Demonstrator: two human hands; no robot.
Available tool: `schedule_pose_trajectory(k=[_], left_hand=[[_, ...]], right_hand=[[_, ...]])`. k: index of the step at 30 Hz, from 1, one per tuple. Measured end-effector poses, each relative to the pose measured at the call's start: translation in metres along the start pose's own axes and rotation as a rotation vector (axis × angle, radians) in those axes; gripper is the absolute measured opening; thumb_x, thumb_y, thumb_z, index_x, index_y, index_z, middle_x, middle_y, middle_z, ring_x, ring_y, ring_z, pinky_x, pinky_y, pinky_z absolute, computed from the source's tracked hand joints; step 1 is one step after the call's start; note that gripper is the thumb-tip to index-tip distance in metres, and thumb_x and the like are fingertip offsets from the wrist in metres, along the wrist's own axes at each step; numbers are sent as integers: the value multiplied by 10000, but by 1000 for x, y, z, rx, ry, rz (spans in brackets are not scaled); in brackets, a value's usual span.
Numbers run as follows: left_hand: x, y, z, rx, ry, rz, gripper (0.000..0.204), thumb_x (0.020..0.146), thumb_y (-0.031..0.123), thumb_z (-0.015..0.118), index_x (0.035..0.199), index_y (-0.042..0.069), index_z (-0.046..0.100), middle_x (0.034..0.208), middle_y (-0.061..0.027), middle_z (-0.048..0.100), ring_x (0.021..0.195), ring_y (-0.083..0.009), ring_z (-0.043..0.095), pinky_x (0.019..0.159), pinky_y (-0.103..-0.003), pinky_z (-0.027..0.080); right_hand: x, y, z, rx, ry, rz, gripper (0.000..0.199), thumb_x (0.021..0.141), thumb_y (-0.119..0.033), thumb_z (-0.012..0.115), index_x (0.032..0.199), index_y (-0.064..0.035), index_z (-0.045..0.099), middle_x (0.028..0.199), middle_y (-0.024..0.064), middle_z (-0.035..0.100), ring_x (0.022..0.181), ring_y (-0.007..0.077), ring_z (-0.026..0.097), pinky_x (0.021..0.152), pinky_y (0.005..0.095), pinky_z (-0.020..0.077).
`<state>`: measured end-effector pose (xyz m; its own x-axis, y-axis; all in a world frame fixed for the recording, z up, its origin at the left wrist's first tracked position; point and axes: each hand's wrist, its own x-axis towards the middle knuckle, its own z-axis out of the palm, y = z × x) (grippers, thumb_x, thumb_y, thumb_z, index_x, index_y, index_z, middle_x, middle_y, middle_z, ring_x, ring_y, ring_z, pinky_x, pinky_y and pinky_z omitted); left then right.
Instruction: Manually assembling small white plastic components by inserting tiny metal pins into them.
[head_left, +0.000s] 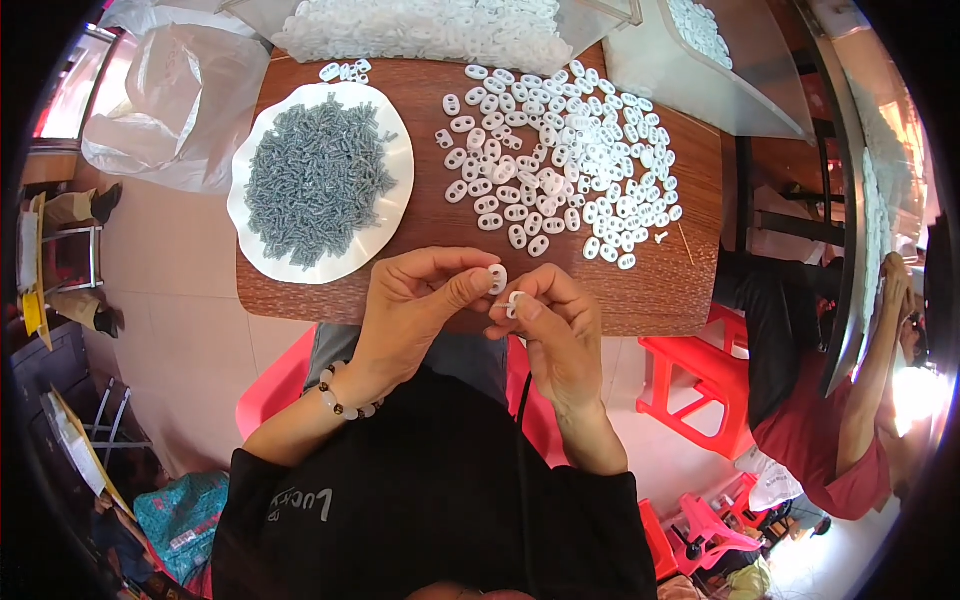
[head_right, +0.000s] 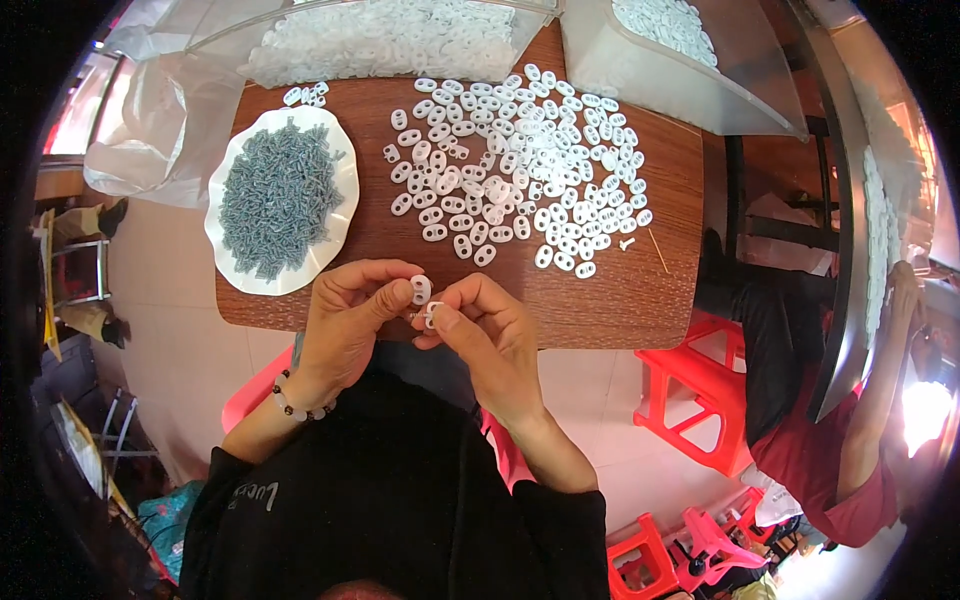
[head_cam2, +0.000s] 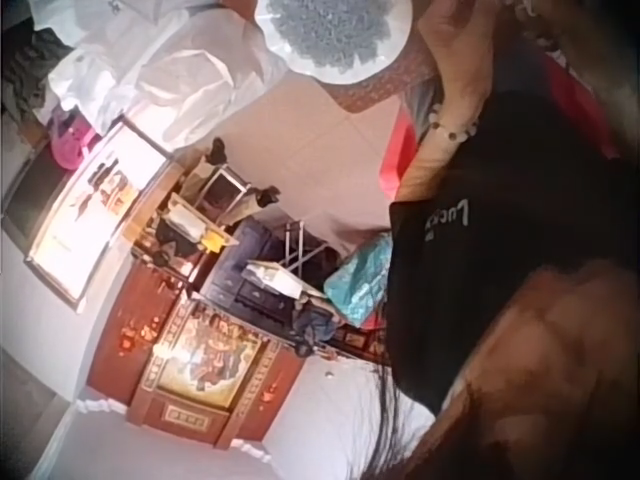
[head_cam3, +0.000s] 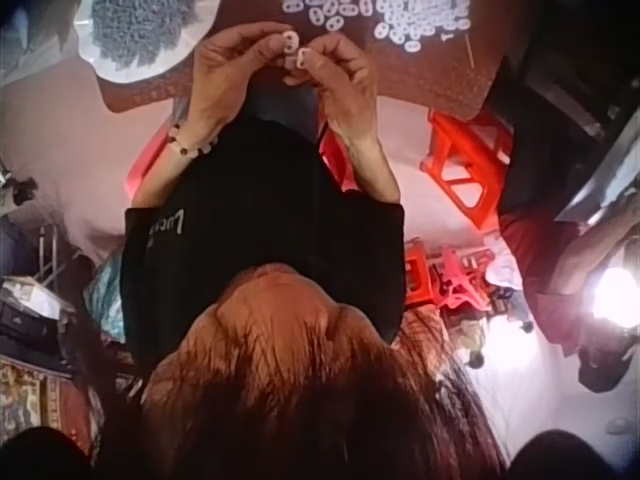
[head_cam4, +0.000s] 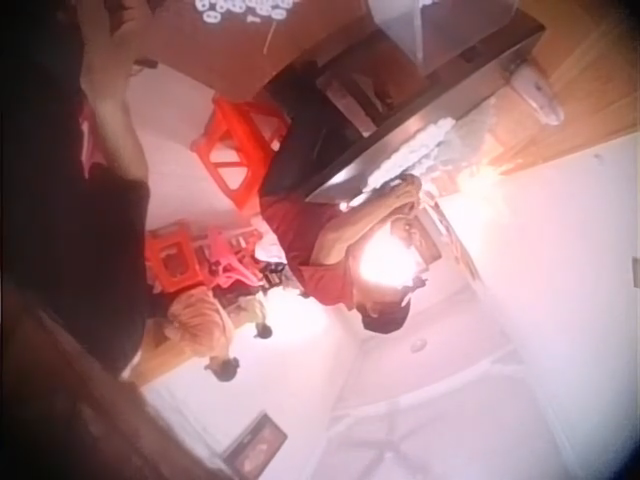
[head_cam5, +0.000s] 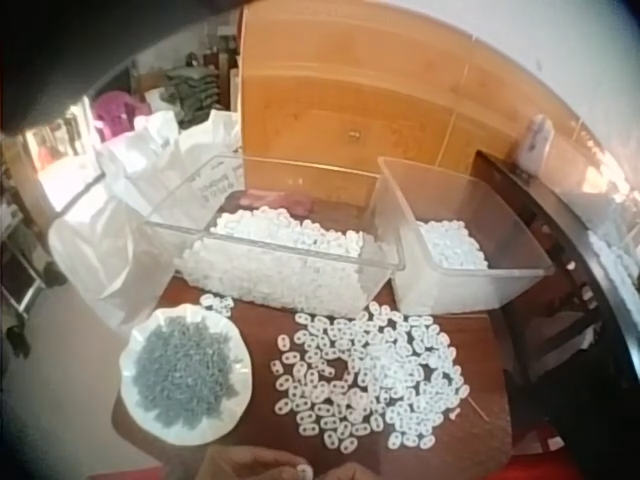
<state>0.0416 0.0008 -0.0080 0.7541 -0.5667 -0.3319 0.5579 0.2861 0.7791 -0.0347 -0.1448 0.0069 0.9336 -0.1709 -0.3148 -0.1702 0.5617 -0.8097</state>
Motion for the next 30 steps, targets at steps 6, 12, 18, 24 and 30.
schedule_pose_trajectory(k=[6, 12, 18, 24, 30], left_hand=[[0, 4, 4, 40, 10, -1, 270, 890, 92, 628, 1136, -21, 618, 940, -70, 676, 800, -105, 634, 747, -227, 519], [-5, 11, 3, 138, -6, -133, 224, 890, 121, 642, 1069, -13, 643, 886, -47, 677, 798, -80, 613, 693, -202, 498], [-7, 5, -6, 169, -87, -193, 199, 880, 148, 658, 1016, 2, 650, 875, -50, 676, 752, -83, 611, 642, -210, 483], [-7, 6, -8, -128, -26, -295, 183, 908, 163, 618, 1026, 23, 633, 892, -61, 670, 749, -105, 624, 661, -205, 491], [-5, 15, -6, -160, -32, -358, 167, 913, 169, 608, 998, 28, 636, 880, -64, 674, 756, -108, 634, 666, -207, 500]], right_hand=[[-1, 0, 2, 27, 25, 3, 134, 912, -118, 533, 915, 16, 546, 895, 130, 626, 801, 169, 633, 692, 287, 551], [-1, -2, 2, 54, 53, -22, 130, 920, -120, 528, 921, 10, 538, 899, 129, 621, 774, 150, 632, 698, 288, 561], [2, -3, 1, 84, 43, -39, 117, 922, -112, 526, 911, 5, 538, 947, 142, 623, 756, 151, 636, 705, 291, 565], [1, 1, 2, -85, 121, -164, 69, 888, -65, 561, 857, -4, 554, 1064, 198, 621, 848, 167, 635, 827, 308, 518], [1, 2, 2, -150, 72, -187, 56, 882, -28, 544, 836, 3, 546, 1162, 263, 583, 961, 214, 631, 872, 342, 502]])
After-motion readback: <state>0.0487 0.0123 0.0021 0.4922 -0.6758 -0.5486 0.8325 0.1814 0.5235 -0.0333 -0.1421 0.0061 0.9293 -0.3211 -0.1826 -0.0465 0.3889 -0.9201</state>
